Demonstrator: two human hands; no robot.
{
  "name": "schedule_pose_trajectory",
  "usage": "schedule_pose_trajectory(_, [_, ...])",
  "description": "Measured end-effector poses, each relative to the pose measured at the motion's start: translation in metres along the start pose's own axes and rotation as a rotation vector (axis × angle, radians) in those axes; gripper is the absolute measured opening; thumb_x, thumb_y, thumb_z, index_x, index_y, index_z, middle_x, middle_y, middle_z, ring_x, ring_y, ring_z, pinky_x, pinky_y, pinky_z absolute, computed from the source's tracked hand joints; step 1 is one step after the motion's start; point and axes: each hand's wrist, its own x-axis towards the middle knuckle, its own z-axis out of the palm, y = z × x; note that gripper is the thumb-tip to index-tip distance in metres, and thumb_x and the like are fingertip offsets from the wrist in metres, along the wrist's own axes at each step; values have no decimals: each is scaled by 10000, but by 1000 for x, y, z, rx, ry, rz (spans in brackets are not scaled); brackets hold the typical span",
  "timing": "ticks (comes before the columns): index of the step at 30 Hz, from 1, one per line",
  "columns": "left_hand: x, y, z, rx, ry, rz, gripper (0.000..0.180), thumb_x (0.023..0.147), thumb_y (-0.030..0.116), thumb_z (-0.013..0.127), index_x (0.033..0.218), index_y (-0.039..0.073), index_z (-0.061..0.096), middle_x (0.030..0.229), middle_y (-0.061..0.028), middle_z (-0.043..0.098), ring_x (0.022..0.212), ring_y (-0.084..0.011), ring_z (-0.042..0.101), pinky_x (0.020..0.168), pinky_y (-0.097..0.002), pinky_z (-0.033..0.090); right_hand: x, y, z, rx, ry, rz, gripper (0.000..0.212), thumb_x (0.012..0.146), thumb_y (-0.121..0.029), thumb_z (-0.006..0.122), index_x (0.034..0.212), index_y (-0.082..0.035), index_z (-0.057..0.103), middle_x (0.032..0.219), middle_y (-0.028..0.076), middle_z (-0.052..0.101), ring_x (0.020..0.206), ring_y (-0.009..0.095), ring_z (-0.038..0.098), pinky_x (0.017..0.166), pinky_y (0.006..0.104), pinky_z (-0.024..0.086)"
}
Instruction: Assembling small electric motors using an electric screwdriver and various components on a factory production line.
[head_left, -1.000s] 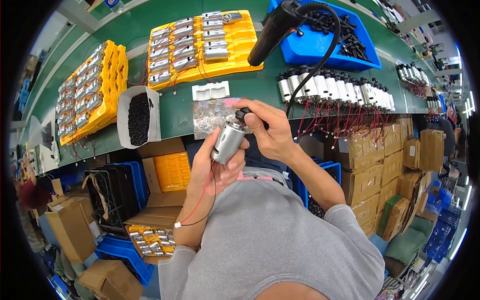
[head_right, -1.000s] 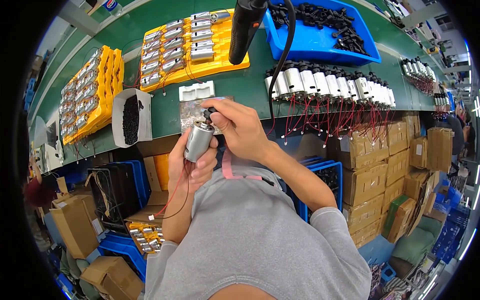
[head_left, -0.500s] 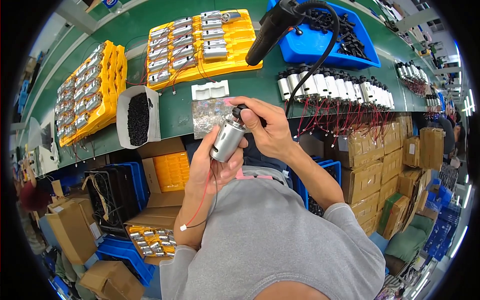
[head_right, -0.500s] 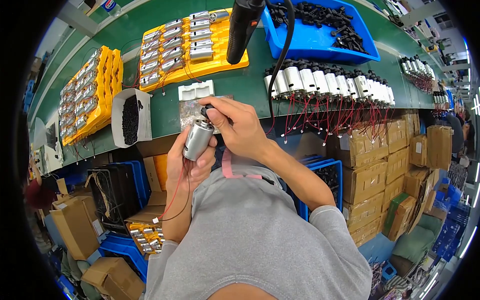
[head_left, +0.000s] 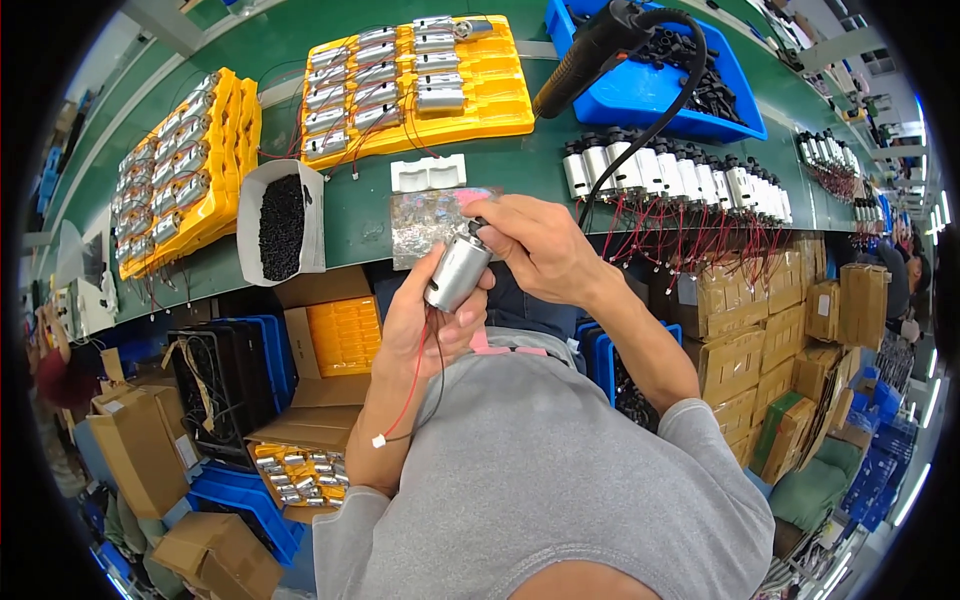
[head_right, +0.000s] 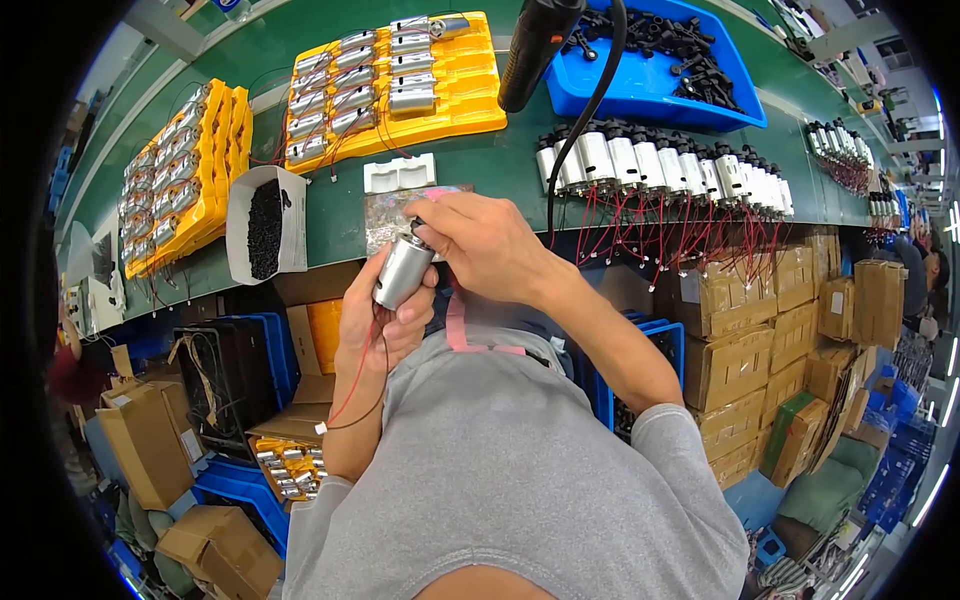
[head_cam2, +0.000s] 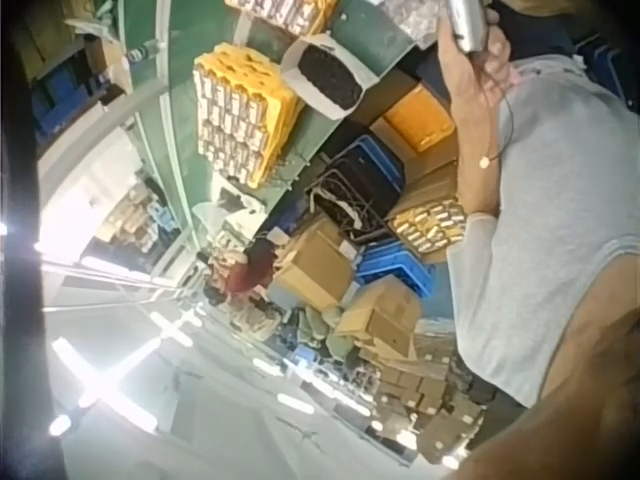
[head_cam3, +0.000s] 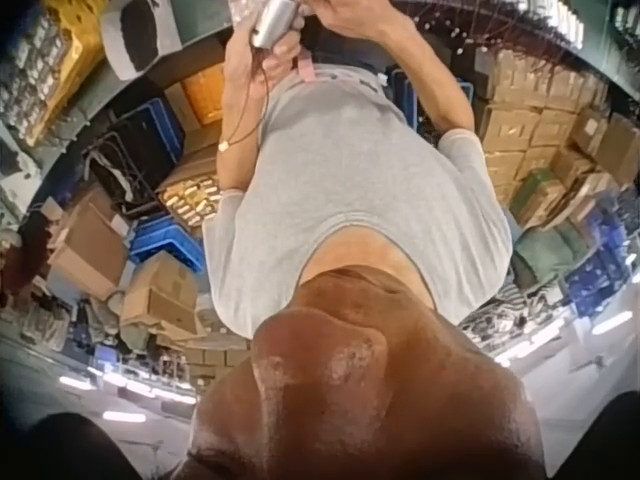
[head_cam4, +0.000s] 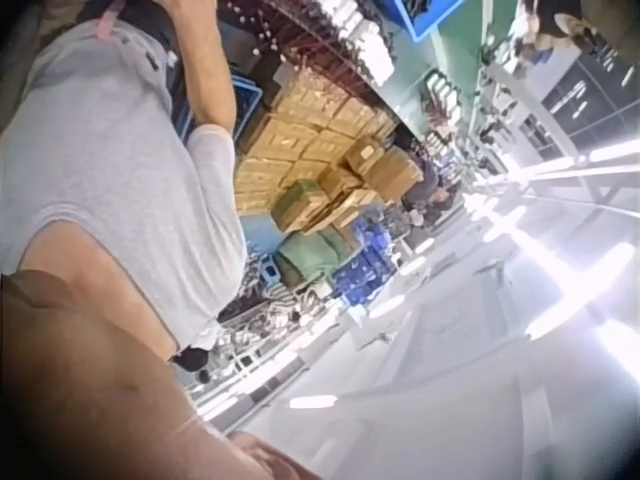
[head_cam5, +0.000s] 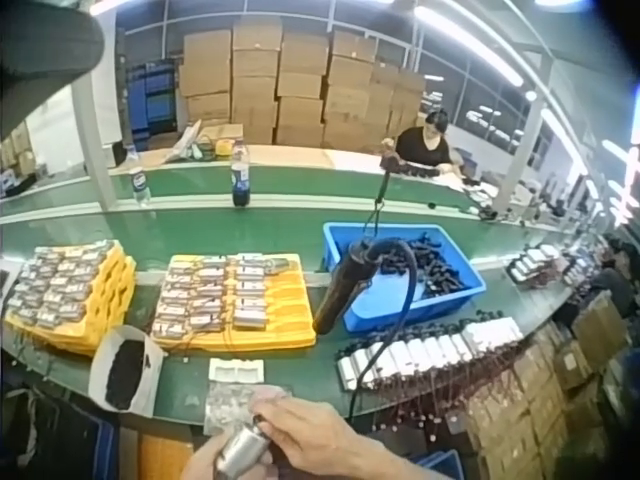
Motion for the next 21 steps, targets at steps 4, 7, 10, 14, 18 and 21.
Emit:
schedule_pose_trajectory(4, [16,0,-40,68,-173,-39,555,965,489,353,966,-36,531,627,-63,504,397,-96,402,310,-209,287,1,16,10,75,-53,82,238,898,-114,570,1102,6,593,917,144,651,790,281,635,684,365,494])
schedule_pose_trajectory(7, [17,0,-25,212,-69,60,469,950,436,435,939,-22,537,653,-59,516,424,-95,420,346,-211,309,5,26,15,198,-37,189,229,884,-104,578,1077,19,592,925,160,652,797,315,634,688,367,498])
schedule_pose_trajectory(10, [20,0,-3,403,310,257,370,929,364,526,901,-4,548,679,-54,525,450,-90,436,386,-208,333,21,38,12,287,-181,382,225,858,-117,600,1039,16,609,884,168,662,804,341,635,695,362,501])
schedule_pose_trajectory(14, [43,12,-21,911,473,397,295,890,256,595,962,-22,525,750,-107,548,550,-170,503,506,-268,428,48,52,15,-9,-258,273,204,844,-139,611,996,-5,635,819,151,671,783,325,644,688,379,496])
schedule_pose_trajectory(18, [70,21,-44,1611,713,902,355,874,233,608,1032,-60,484,844,-203,573,691,-311,561,660,-372,466,67,75,28,-163,-239,264,185,845,-214,595,914,-54,657,854,157,671,814,335,638,721,427,482])
schedule_pose_trajectory(21, [83,26,-42,1607,850,954,405,865,220,612,1065,-95,454,941,-288,567,841,-424,556,773,-455,435,79,83,38,-198,-268,323,161,838,-202,605,887,-65,676,854,147,667,827,330,631,730,421,478])
